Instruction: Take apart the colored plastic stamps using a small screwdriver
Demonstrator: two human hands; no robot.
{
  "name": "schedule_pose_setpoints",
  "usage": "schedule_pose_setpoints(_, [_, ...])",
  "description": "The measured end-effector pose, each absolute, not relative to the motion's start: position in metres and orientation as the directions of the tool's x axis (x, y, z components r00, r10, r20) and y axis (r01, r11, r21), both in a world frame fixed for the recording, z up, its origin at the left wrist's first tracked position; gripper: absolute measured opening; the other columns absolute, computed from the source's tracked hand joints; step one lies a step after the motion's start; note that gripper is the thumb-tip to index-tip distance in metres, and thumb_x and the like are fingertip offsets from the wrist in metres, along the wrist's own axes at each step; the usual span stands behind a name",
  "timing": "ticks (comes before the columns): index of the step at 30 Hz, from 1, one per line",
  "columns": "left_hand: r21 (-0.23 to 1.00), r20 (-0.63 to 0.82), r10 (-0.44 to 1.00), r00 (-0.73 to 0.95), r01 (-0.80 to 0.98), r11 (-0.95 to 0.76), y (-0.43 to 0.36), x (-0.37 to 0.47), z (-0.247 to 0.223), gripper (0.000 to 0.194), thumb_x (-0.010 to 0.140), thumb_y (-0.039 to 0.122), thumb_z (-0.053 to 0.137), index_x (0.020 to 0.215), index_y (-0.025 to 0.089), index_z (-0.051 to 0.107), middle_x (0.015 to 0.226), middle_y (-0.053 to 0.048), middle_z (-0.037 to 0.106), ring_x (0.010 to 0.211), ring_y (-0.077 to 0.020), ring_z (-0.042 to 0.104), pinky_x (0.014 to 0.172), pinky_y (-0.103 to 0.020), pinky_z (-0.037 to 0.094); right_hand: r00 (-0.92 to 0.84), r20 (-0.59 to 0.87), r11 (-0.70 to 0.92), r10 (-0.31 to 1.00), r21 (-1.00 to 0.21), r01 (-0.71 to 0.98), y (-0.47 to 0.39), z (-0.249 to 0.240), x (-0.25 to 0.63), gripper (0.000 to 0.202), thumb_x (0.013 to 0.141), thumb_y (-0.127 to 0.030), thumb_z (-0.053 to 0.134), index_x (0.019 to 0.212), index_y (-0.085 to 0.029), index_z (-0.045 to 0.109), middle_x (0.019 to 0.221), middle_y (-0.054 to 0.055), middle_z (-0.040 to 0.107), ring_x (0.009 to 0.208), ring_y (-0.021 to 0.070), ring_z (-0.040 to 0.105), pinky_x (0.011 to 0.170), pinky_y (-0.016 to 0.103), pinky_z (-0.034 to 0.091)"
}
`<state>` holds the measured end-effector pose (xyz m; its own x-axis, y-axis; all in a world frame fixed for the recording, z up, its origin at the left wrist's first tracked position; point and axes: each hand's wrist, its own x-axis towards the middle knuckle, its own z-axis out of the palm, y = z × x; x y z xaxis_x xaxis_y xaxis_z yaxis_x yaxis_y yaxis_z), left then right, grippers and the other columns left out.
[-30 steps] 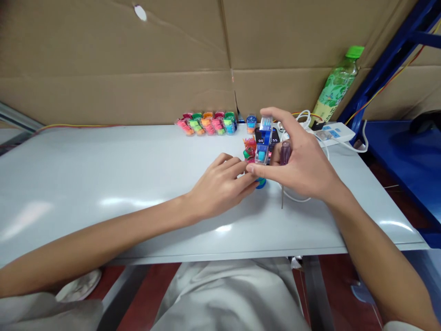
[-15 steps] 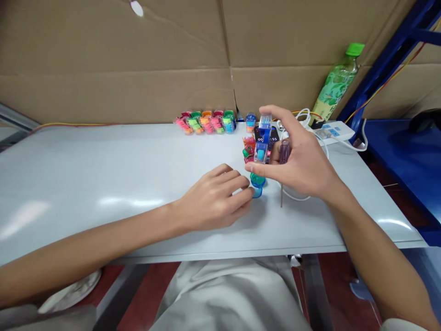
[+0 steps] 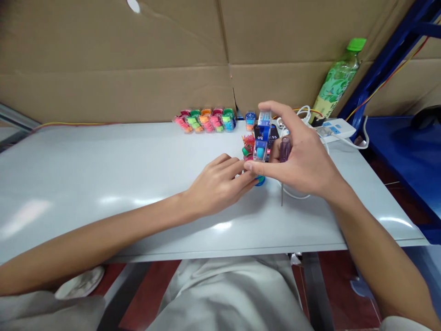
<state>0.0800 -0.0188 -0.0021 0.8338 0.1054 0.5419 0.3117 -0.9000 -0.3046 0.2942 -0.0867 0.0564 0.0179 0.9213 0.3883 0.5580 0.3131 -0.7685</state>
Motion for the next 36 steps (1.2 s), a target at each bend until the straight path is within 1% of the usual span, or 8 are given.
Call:
schedule_pose_setpoints(8, [-0.169, 0.504, 0.188, 0.843, 0.310, -0.936, -0.022, 0.082, 0.001, 0.016, 0.110, 0.026, 0.053, 0.112, 0.014, 0.064, 0.093, -0.006, 0.071, 0.080, -0.0208, 0.067, 0.070, -0.036, 0.039, -0.004, 0.447, 0.370, 0.894, -0.734, 0.569, -0.085, 0.054, 0.296, 0.086, 0.072, -0.028, 0.096, 0.148, -0.031, 0.058, 0.066, -0.008, 0.059, 0.050, 0.0136, 0.058, 0.046, 0.027, 0.047])
schedule_pose_setpoints(10, [0.054, 0.465, 0.302, 0.832, 0.314, -0.948, -0.023, 0.080, 0.011, 0.014, 0.105, 0.026, 0.059, 0.110, 0.014, 0.065, 0.097, -0.007, 0.072, 0.083, -0.0215, 0.067, 0.071, -0.035, 0.041, -0.025, 0.454, 0.388, 0.891, -0.730, 0.562, -0.084, 0.052, 0.297, 0.088, 0.071, -0.030, 0.098, 0.150, -0.032, 0.057, 0.067, -0.008, 0.060, 0.050, 0.0130, 0.058, 0.044, 0.025, 0.045])
schedule_pose_setpoints(12, [0.467, 0.353, 0.453, 0.819, 0.265, -0.844, -0.023, 0.076, 0.023, 0.017, 0.095, 0.024, 0.066, 0.110, 0.015, 0.065, 0.099, -0.006, 0.071, 0.085, -0.0202, 0.067, 0.071, -0.033, 0.045, -0.049, 0.447, 0.400, 0.893, -0.742, 0.538, -0.083, 0.049, 0.296, 0.092, 0.069, -0.037, 0.100, 0.151, -0.034, 0.057, 0.075, -0.006, 0.063, 0.049, 0.0113, 0.056, 0.041, 0.024, 0.043])
schedule_pose_setpoints(15, [0.968, 0.116, 0.535, 0.837, 0.025, -0.249, -0.020, 0.068, 0.036, 0.038, 0.082, 0.019, 0.072, 0.119, 0.016, 0.063, 0.101, -0.004, 0.072, 0.086, -0.0178, 0.070, 0.074, -0.030, 0.052, -0.137, 0.397, 0.410, 0.907, -0.767, 0.493, -0.082, 0.043, 0.292, 0.097, 0.068, -0.046, 0.100, 0.153, -0.038, 0.054, 0.089, -0.004, 0.068, 0.051, 0.0102, 0.055, 0.043, 0.025, 0.045])
schedule_pose_setpoints(17, [0.989, 0.011, 0.545, 0.838, -0.089, 0.117, -0.019, 0.061, 0.038, 0.035, 0.084, 0.019, 0.074, 0.118, 0.016, 0.065, 0.098, -0.004, 0.072, 0.084, -0.0159, 0.071, 0.076, -0.029, 0.054, -0.216, 0.346, 0.408, 0.913, -0.785, 0.466, -0.082, 0.038, 0.287, 0.100, 0.071, -0.049, 0.099, 0.157, -0.041, 0.050, 0.089, -0.004, 0.069, 0.056, 0.0129, 0.059, 0.047, 0.026, 0.049])
schedule_pose_setpoints(19, [0.955, -0.051, 0.575, 0.817, -0.129, 0.267, -0.020, 0.053, 0.034, 0.022, 0.091, 0.023, 0.076, 0.110, 0.014, 0.067, 0.090, -0.003, 0.072, 0.077, -0.0123, 0.069, 0.074, -0.026, 0.053, -0.285, 0.299, 0.402, 0.911, -0.798, 0.448, -0.084, 0.033, 0.283, 0.104, 0.072, -0.052, 0.097, 0.162, -0.043, 0.044, 0.091, -0.003, 0.071, 0.061, 0.0157, 0.063, 0.051, 0.028, 0.052])
schedule_pose_setpoints(29, [0.930, -0.059, 0.644, 0.763, -0.192, 0.313, -0.034, 0.044, 0.018, 0.022, 0.092, 0.026, 0.083, 0.097, 0.013, 0.065, 0.101, -0.007, 0.073, 0.095, -0.0182, 0.075, 0.092, -0.036, 0.064, -0.377, 0.210, 0.409, 0.902, -0.698, 0.588, -0.092, 0.023, 0.271, 0.098, 0.080, -0.058, 0.091, 0.163, -0.039, 0.042, 0.069, -0.008, 0.061, 0.055, 0.0156, 0.059, 0.052, 0.027, 0.049])
schedule_pose_setpoints(36, [0.903, -0.069, 0.688, 0.722, -0.248, 0.351, -0.027, 0.042, 0.018, 0.028, 0.090, 0.023, 0.085, 0.087, 0.017, 0.057, 0.087, 0.000, 0.069, 0.080, -0.0124, 0.071, 0.073, -0.028, 0.066, -0.348, 0.208, 0.357, 0.914, -0.819, 0.449, -0.094, 0.028, 0.276, 0.079, 0.095, -0.044, 0.081, 0.163, -0.037, 0.043, 0.068, -0.007, 0.062, 0.055, 0.0139, 0.059, 0.047, 0.025, 0.047])
